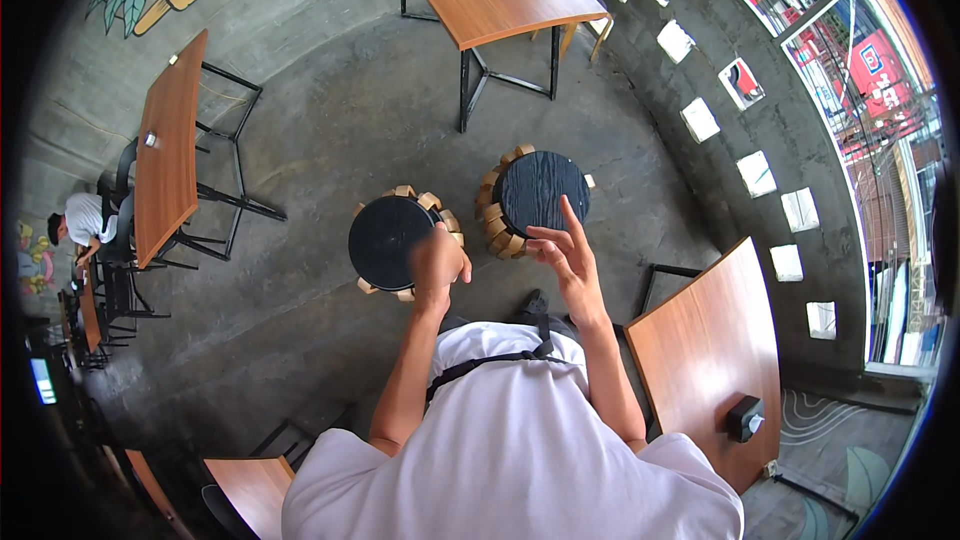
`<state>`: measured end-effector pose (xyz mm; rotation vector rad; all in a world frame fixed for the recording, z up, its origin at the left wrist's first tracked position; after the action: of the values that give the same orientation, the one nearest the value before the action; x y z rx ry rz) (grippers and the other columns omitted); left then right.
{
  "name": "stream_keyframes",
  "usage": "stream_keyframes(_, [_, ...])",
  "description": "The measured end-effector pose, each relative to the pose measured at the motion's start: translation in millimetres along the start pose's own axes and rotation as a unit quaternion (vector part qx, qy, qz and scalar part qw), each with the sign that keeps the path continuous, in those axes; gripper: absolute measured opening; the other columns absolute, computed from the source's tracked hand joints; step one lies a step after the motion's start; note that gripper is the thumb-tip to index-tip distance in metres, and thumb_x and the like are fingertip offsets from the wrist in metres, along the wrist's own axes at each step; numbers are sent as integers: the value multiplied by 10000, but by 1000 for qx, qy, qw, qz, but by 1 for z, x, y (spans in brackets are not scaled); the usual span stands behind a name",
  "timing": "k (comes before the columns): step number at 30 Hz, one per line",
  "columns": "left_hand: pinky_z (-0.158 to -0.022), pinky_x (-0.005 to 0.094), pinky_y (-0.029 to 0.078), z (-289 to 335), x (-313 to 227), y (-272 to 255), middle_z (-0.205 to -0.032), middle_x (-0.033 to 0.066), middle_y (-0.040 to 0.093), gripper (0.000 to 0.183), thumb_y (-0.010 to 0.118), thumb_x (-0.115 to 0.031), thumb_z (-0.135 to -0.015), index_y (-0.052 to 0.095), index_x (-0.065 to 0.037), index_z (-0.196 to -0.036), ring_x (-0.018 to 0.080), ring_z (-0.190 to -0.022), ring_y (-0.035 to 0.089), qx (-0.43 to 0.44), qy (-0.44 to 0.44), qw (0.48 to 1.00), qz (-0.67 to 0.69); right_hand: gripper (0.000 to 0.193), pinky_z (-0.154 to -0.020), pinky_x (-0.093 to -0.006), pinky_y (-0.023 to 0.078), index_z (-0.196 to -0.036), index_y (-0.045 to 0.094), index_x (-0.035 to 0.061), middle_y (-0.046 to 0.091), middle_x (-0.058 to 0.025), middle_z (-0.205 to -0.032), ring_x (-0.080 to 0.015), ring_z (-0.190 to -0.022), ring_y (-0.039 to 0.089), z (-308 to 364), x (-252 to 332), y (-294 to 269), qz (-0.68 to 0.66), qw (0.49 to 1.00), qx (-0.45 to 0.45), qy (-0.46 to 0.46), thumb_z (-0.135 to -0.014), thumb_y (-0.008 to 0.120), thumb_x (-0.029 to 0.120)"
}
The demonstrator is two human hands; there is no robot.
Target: Moving and stacking stools and chairs in a dining area.
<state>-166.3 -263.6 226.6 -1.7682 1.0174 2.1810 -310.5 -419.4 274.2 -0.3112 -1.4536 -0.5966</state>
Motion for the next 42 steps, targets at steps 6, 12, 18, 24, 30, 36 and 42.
stream_keyframes(6, [-602,268,438,-19,20,94,-672,2,453,250,502,-227,-1025,497,-80,-823,102,-617,476,-21,-15,999,21,674,-929,-350,472,-1561,197,131,634,-136,-1216,-199,-1070,614,-18,16,-82,3,1000,-17,5,-1002,553,251])
stream_keyframes(12, [-688,274,450,-32,24,134,-765,17,494,89,542,-151,-985,527,-65,-1003,123,-710,523,25,-13,1000,1,664,-914,-352,482,-1547,241,122,666,-135,-1168,-211,-1059,637,-43,20,-134,3,999,-36,-18,-994,546,326])
stream_keyframes(18, [-701,266,453,-59,27,135,-774,17,512,90,559,-143,-973,543,-57,-992,117,-715,531,5,-11,1000,-2,679,-908,-356,482,-1540,270,130,671,-137,-1168,-218,-1050,647,-69,26,-147,28,998,-65,6,-972,546,380])
stream_keyframes(24, [-705,257,454,-98,31,122,-752,17,525,59,577,-103,-950,563,-45,-951,109,-708,537,-4,-4,1000,19,666,-899,-346,486,-1534,279,118,675,-129,-1148,-215,-1044,650,-96,30,-133,40,998,-50,12,-974,545,362])
stream_keyframes(30, [-657,232,422,-138,28,97,-728,23,555,35,561,-67,-880,547,-58,-849,94,-687,529,22,31,999,10,639,-890,-335,485,-1529,285,112,678,-120,-1130,-205,-1037,650,-135,29,-111,73,996,-34,47,-980,534,324])
stream_keyframes(36, [-576,214,345,-155,22,49,-697,33,543,45,539,-70,-814,510,-70,-779,74,-619,469,-51,57,996,55,641,-874,-332,492,-1526,290,111,679,-114,-1128,-199,-1019,655,-180,25,-83,116,990,46,63,-982,563,310])
stream_keyframes(42, [-569,227,341,-152,29,16,-673,36,488,138,526,-98,-801,411,-81,-726,95,-597,438,-191,109,973,71,672,-884,-341,493,-1527,289,109,676,-115,-1124,-199,-1012,652,-223,22,-63,156,974,138,87,-970,586,340])
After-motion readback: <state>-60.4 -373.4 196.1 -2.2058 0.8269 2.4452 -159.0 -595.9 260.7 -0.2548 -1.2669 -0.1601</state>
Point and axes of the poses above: each hand's wrist, its own z-axis away from the middle knuckle, its own y-axis out of the palm, x = y × z, the point moved 2 cm from there along -z, towards the middle knuckle
